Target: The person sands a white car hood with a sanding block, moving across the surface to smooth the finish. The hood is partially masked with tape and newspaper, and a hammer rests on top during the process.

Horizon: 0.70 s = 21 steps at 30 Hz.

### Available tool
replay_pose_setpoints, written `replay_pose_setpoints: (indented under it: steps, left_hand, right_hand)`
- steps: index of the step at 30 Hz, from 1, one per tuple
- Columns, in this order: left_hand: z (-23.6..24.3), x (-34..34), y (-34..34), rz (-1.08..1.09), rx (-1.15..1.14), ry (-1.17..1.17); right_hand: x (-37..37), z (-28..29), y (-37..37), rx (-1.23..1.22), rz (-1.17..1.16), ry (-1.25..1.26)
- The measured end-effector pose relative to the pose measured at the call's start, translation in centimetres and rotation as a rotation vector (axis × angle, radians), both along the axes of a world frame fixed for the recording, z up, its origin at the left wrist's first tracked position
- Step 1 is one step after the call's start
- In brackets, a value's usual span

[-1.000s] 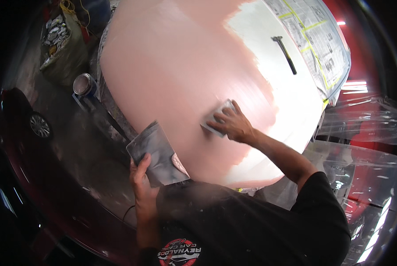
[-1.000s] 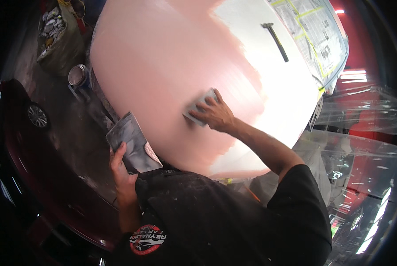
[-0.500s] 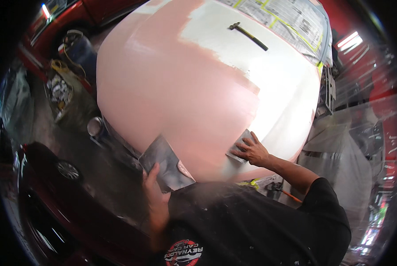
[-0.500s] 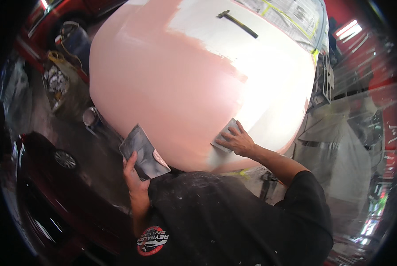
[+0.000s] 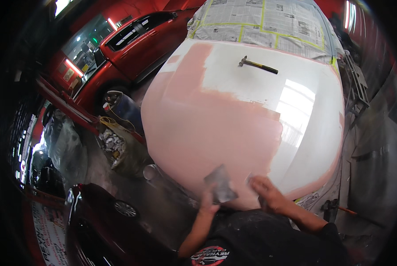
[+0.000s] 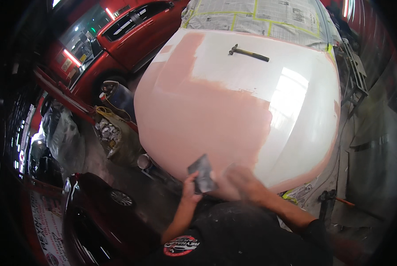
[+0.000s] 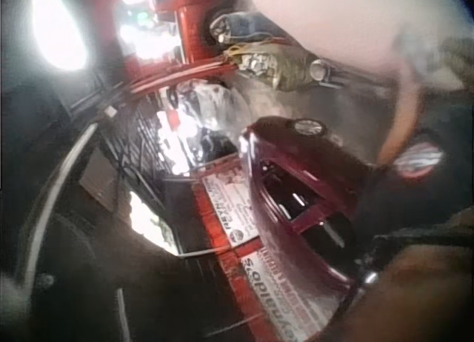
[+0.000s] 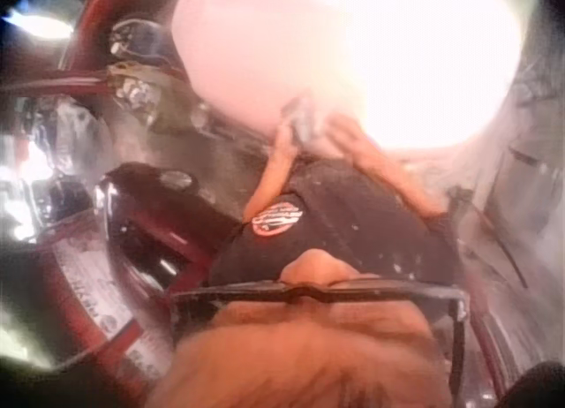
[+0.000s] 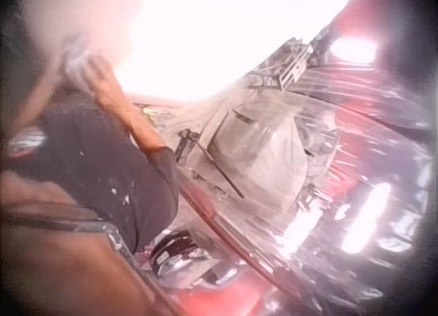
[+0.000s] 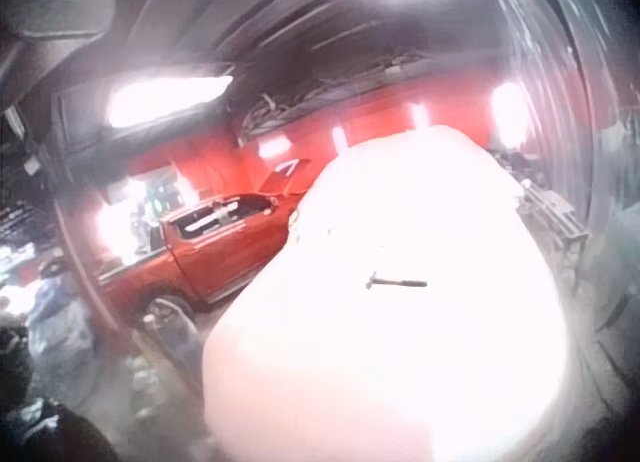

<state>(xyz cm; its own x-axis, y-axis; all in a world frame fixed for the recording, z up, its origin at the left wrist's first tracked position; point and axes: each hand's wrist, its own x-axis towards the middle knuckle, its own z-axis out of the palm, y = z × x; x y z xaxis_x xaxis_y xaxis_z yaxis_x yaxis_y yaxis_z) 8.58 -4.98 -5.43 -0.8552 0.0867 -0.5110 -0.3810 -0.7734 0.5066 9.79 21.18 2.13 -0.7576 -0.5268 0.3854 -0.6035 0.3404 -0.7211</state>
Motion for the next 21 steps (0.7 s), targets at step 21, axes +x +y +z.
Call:
replay_pose_setpoints:
  steps: [21]
  left_hand:
    - [5.7, 1.9, 6.9, -0.391, 0.093, -0.219]
  right_hand:
    - [-1.4, -2.4, 6.5, -0.54, -0.217, -0.996]
